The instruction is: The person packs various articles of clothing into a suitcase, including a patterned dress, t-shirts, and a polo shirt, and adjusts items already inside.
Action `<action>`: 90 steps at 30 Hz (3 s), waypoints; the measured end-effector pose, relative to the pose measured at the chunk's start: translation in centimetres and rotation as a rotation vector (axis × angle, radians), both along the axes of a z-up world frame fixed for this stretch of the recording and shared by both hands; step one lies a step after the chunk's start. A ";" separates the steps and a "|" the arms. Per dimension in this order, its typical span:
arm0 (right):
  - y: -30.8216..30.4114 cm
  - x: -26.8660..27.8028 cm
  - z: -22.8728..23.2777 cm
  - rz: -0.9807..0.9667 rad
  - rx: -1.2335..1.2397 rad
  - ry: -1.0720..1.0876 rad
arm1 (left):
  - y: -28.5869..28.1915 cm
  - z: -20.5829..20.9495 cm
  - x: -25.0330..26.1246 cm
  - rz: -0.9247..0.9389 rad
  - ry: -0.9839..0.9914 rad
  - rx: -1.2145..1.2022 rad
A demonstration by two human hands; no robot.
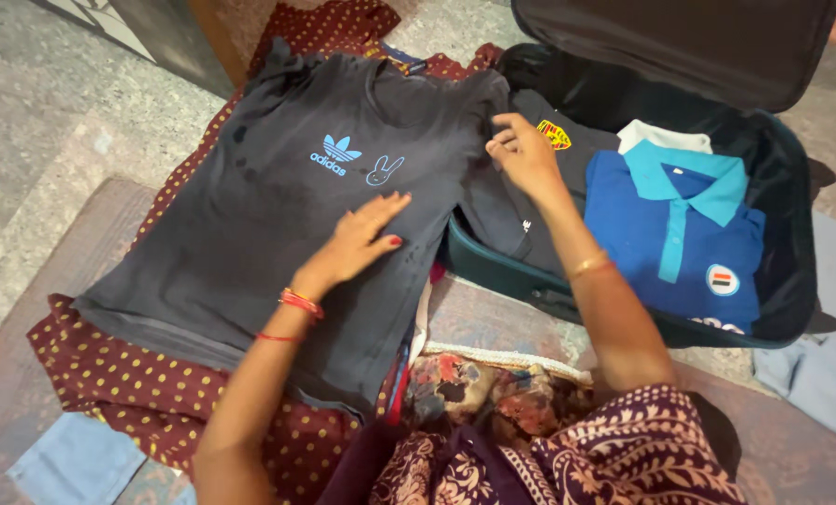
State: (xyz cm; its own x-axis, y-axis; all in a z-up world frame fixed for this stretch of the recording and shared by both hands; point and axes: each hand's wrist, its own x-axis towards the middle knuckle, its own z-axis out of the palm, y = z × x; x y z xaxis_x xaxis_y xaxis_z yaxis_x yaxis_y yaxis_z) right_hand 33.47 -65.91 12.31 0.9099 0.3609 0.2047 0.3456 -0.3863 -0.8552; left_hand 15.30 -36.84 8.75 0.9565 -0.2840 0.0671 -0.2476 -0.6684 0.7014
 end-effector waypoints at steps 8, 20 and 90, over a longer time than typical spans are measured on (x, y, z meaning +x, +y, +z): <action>-2.6 9.5 -10.7 -0.030 -0.305 -0.067 | -2.9 -6.5 -0.8 0.026 0.064 0.063; 4.9 16.2 -6.3 -0.056 0.696 0.453 | -3.9 -6.5 -1.2 -0.037 -0.014 0.363; -20.4 -11.7 -3.2 0.005 -0.553 -0.071 | -17.9 -5.4 19.0 0.066 -0.195 0.291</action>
State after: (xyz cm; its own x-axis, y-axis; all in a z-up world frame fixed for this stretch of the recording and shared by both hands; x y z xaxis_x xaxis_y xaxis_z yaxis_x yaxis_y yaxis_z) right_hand 21.75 -86.31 9.08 0.8988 0.4361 0.0443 0.3978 -0.7693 -0.4999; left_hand 34.27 -54.70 3.38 0.9507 -0.2557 0.1753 -0.3072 -0.8523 0.4234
